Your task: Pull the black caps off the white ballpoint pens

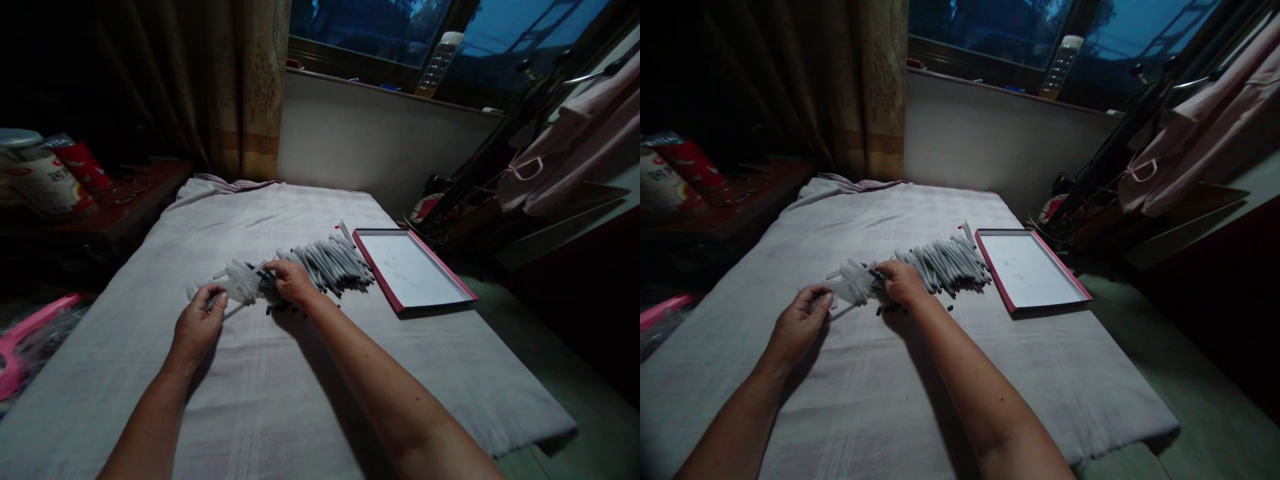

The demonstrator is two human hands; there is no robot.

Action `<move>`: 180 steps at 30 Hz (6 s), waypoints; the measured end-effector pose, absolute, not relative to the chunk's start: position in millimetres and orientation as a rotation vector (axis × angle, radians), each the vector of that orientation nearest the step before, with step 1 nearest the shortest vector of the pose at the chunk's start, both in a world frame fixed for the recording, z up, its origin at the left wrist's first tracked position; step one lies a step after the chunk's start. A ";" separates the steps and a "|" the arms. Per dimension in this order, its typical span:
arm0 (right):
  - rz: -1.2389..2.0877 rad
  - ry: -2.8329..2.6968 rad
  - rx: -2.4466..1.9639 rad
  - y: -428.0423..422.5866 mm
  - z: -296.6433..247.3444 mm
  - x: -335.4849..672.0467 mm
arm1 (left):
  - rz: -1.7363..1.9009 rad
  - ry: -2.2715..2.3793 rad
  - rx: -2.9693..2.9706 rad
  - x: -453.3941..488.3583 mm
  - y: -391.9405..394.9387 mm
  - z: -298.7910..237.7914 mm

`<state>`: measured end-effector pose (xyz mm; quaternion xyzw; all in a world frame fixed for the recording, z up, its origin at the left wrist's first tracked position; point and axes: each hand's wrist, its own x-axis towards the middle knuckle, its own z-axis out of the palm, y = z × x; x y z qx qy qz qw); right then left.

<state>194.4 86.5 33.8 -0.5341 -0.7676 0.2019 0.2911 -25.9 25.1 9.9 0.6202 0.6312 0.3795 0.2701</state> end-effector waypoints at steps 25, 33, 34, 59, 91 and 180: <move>0.865 -1.739 -1.228 15.2 34.6 257.9 | 0.925 1.426 1.424 -20.8 17.5 32.9; 0.353 -1.730 -1.373 25.2 35.7 257.6 | 1.301 1.872 1.408 -31.4 30.1 27.5; 0.331 -1.727 -1.418 27.1 32.7 245.7 | 1.294 1.915 1.512 -30.4 30.5 23.5; 0.273 -2.164 -1.891 53.6 40.7 159.2 | 0.673 1.839 2.329 -28.1 38.9 -17.2; 0.329 -1.514 -1.607 4.0 -10.8 286.3 | 0.450 1.229 2.908 49.3 81.9 14.2; 1.027 -1.258 -1.342 -6.5 8.1 273.0 | 0.944 1.291 2.885 46.5 9.5 14.4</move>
